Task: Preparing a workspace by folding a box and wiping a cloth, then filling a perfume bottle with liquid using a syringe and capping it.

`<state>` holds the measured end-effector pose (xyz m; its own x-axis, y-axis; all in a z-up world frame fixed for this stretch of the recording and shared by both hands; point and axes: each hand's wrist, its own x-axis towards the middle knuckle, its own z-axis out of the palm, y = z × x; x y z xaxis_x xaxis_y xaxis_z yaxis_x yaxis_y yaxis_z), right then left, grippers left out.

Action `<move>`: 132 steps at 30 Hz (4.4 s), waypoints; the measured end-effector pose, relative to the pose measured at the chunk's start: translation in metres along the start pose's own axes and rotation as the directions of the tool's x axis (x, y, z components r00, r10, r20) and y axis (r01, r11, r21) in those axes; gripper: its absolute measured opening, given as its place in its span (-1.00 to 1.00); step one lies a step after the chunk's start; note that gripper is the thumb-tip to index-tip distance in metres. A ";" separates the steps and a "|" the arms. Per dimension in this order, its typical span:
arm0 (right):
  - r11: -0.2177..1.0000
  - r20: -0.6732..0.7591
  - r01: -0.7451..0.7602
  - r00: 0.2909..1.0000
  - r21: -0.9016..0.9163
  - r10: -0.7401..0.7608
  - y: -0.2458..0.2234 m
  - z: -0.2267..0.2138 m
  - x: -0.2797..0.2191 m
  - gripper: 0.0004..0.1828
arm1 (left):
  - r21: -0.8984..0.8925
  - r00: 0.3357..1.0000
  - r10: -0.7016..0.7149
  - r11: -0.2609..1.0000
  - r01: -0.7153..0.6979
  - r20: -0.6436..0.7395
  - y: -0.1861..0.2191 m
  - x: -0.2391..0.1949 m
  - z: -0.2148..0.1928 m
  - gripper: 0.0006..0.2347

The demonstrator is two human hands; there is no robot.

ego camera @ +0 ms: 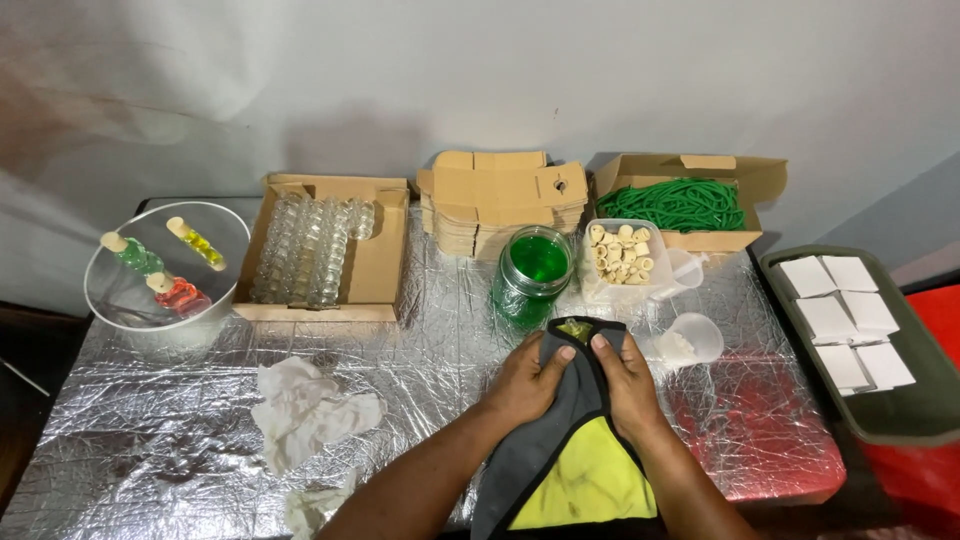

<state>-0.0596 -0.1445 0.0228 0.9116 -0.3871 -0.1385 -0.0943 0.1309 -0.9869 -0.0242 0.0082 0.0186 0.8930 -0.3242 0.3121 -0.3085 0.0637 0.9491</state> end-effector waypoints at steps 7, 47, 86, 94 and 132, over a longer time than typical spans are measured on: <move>0.998 0.026 0.061 0.998 -0.029 -0.061 0.029 -0.015 0.017 -0.85 | -0.090 0.989 -0.053 0.994 0.066 0.141 0.008 0.000 -0.007 -0.77; 0.640 0.447 0.564 0.820 -0.521 -0.359 0.020 -0.053 0.011 -0.56 | -0.045 0.856 -0.459 0.875 0.482 0.238 -0.020 0.006 -0.007 -0.83; 0.828 0.122 -0.024 0.986 -0.560 0.111 -0.002 -0.030 -0.013 -0.64 | 0.616 0.917 -0.371 0.691 0.378 -0.146 0.042 -0.045 -0.079 -0.83; 0.654 0.334 0.365 0.926 -0.662 -0.179 0.012 -0.027 -0.003 -0.65 | 0.797 0.989 0.033 0.597 0.095 -0.142 -0.019 -0.062 -0.094 -0.85; 0.367 0.510 0.521 0.849 -0.770 -0.136 0.037 -0.068 -0.010 -0.35 | 0.855 0.765 -0.481 0.489 -0.171 0.429 0.015 -0.059 -0.067 -0.26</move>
<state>-0.0992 -0.1985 -0.0178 0.9912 0.1189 0.0588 0.1323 -0.8569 -0.4983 -0.0589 0.0918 0.0171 0.6908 -0.6832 -0.2365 -0.5842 -0.7202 0.3742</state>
